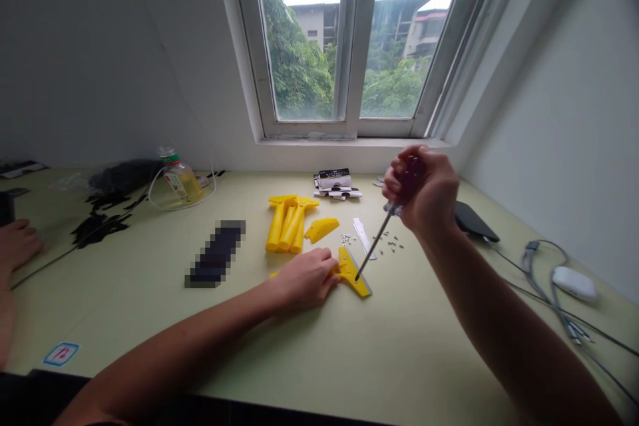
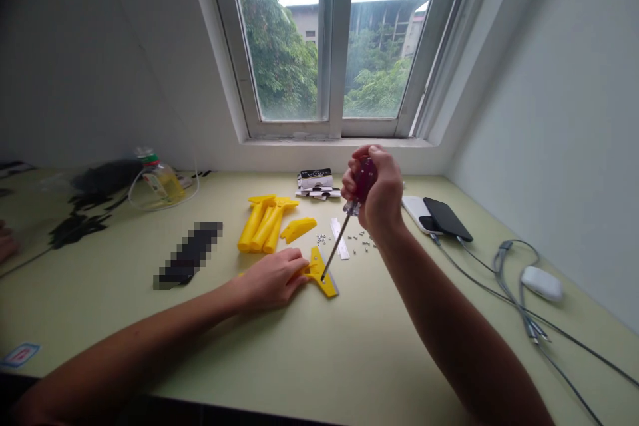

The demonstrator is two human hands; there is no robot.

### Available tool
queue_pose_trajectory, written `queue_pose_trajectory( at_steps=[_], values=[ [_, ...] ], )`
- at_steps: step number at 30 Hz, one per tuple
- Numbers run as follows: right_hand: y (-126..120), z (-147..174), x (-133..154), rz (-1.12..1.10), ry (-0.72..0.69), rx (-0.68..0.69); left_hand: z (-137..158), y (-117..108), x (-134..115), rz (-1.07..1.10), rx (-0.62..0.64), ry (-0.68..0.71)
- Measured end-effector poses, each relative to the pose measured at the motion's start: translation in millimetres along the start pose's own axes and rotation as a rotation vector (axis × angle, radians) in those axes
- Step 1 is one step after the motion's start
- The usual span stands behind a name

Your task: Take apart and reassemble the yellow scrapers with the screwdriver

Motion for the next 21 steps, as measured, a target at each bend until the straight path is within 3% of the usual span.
queue_pose_trajectory(
  at_steps=[11, 21],
  values=[
    [18.0, 8.2, -1.5, -0.235, 0.157, 0.084, -0.3, 4.3, 2.4, -0.006, -0.017, 0.041],
    [22.2, 11.5, -3.1, -0.232, 0.117, 0.129, -1.1, 6.2, 3.9, -0.014, 0.0, 0.035]
  ],
)
Point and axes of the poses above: each hand's wrist, its own z-axis away from the middle knuckle, its own y-axis out of the palm, x = y × z, the point moved 1 cm from there along -z, towards the middle knuckle, and after that the axes turned 12 degrees about x, right-handed, at the moved point
